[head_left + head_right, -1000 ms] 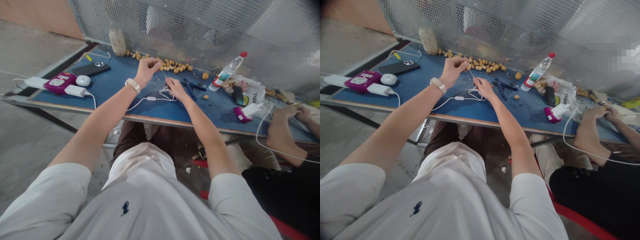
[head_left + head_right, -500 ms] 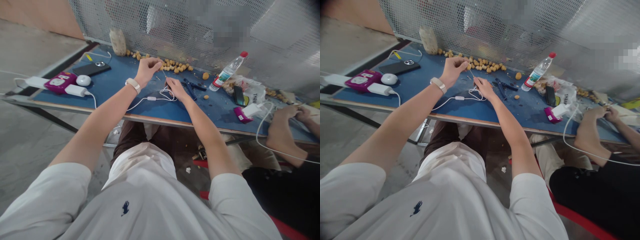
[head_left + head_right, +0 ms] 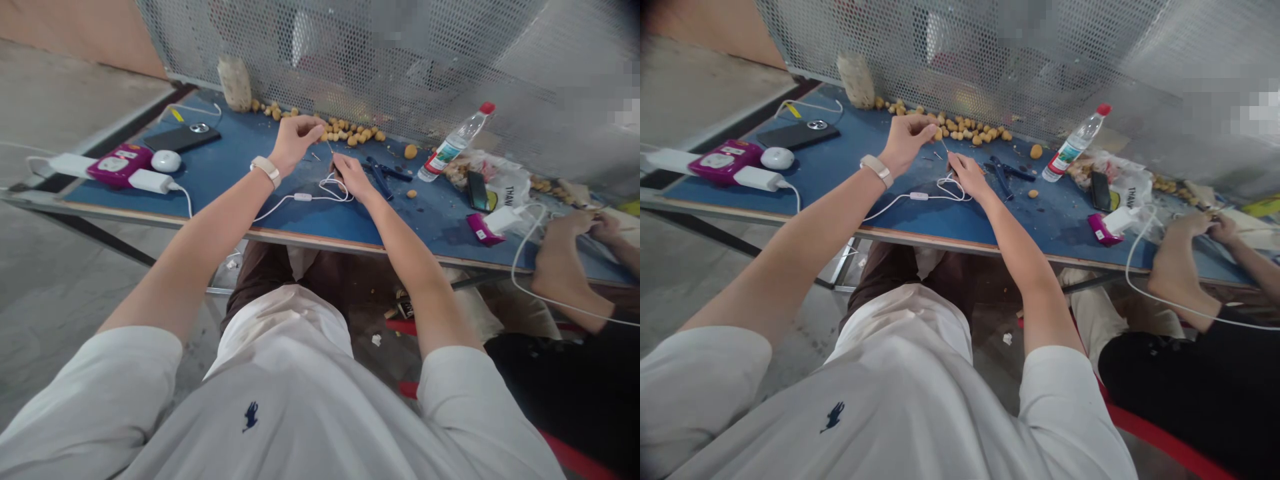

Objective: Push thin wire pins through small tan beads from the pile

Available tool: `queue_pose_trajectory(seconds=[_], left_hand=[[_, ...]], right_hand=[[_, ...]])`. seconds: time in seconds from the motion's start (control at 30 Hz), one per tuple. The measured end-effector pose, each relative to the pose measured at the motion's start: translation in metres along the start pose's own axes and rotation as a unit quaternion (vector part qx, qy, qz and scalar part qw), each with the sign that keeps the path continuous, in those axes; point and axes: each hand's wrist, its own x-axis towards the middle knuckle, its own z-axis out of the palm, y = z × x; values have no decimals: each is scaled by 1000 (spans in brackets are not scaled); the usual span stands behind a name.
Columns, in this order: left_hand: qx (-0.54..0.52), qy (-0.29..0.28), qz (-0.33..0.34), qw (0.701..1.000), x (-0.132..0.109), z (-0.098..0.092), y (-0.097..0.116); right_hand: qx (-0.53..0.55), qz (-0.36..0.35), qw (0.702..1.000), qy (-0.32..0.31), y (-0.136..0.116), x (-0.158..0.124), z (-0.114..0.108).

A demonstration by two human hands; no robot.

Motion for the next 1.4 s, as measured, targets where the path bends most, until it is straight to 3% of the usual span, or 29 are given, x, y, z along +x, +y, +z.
queue_pose_trajectory(seconds=[0.2, 0.4, 0.5, 0.67, 0.9, 1.17, 1.4], left_hand=[[29, -3, 26, 999, -16, 9, 34], [30, -5, 31, 999, -32, 17, 71], [51, -7, 29, 998, -30, 16, 66], [77, 6, 10, 997, -24, 13, 51], [112, -46, 14, 993, -29, 15, 65], [118, -35, -10, 992, -24, 7, 50], [95, -67, -11, 993, -23, 10, 53]], right_hand=[[-6, 14, 1000, 1, -22, -7, 3], [11, 15, 1000, 4, -13, -4, 2], [15, 17, 1000, 5, -11, -4, 2], [49, 33, 997, -50, -16, -6, 1], [61, 28, 997, -33, -7, -3, -2], [68, 44, 995, -62, -16, -5, -1], [39, 38, 998, -28, -13, -5, -3]])
